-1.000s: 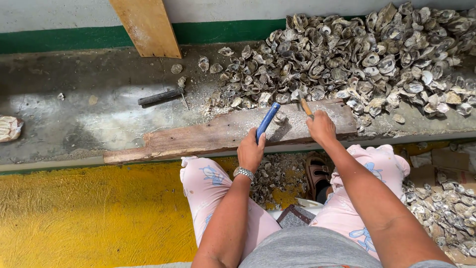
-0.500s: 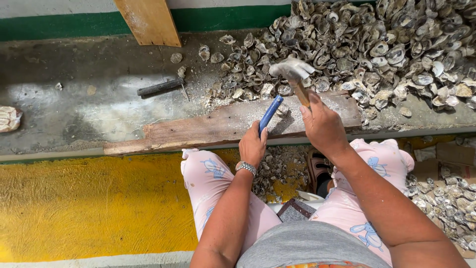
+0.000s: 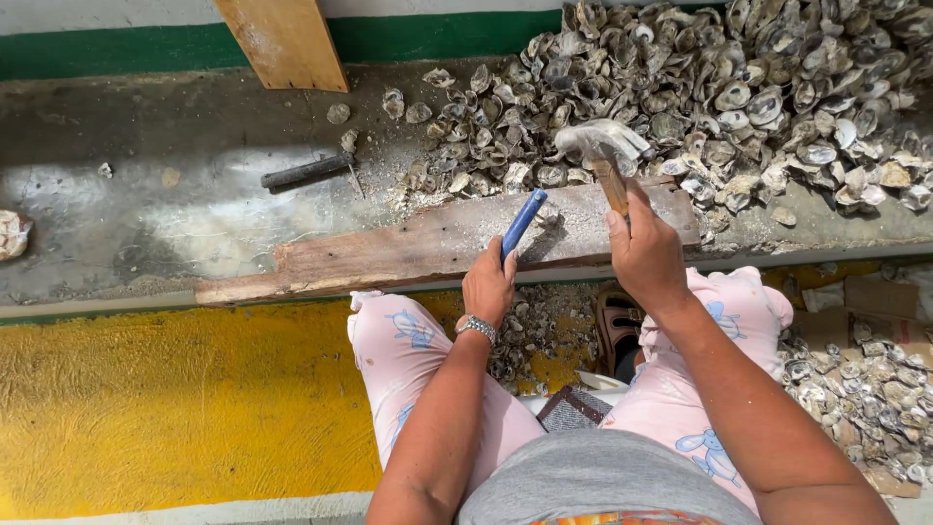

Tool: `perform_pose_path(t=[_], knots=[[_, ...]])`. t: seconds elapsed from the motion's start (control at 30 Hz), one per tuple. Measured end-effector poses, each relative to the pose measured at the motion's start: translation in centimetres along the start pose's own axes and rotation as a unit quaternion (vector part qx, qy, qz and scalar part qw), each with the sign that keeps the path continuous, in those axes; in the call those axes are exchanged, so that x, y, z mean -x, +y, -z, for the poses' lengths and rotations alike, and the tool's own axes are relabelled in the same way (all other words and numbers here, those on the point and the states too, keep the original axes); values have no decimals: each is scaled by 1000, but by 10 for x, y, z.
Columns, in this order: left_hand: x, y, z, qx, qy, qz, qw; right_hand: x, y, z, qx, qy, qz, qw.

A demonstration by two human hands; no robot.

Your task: Shucking oysters using a shucking knife and a hammer.

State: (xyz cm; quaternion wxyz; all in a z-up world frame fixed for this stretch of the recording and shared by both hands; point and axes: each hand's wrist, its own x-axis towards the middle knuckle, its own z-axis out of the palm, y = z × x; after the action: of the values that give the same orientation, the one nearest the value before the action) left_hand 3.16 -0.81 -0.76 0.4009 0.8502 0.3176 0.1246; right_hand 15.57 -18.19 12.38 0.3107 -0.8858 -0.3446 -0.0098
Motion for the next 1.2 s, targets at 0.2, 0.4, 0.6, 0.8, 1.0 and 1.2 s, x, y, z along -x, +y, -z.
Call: perform_pose_path(t=[0.2,0.4,0.6,0.8,1.0,1.2], knots=[[2,-6,-4,-6,6,-6,1000,-11,3,-22,114,-128,9,985],[1,-7,-5,0,5,-18,1000,-23,6,-14,112,-215,-145,959],[6,19,16,60,-21,42,997,-45,129,-65,-69,-99,-207,971],[-1,17,15,43,-11,50,998,-37,141,-93,-22,-29,-140,989],[-4,4,-6,6,14,4,1000,-29,84,-73,-31,-53,-164,985],[-10,3,-8,-35,13,-21,999,-18,2,-4,-14,-44,-88,995]])
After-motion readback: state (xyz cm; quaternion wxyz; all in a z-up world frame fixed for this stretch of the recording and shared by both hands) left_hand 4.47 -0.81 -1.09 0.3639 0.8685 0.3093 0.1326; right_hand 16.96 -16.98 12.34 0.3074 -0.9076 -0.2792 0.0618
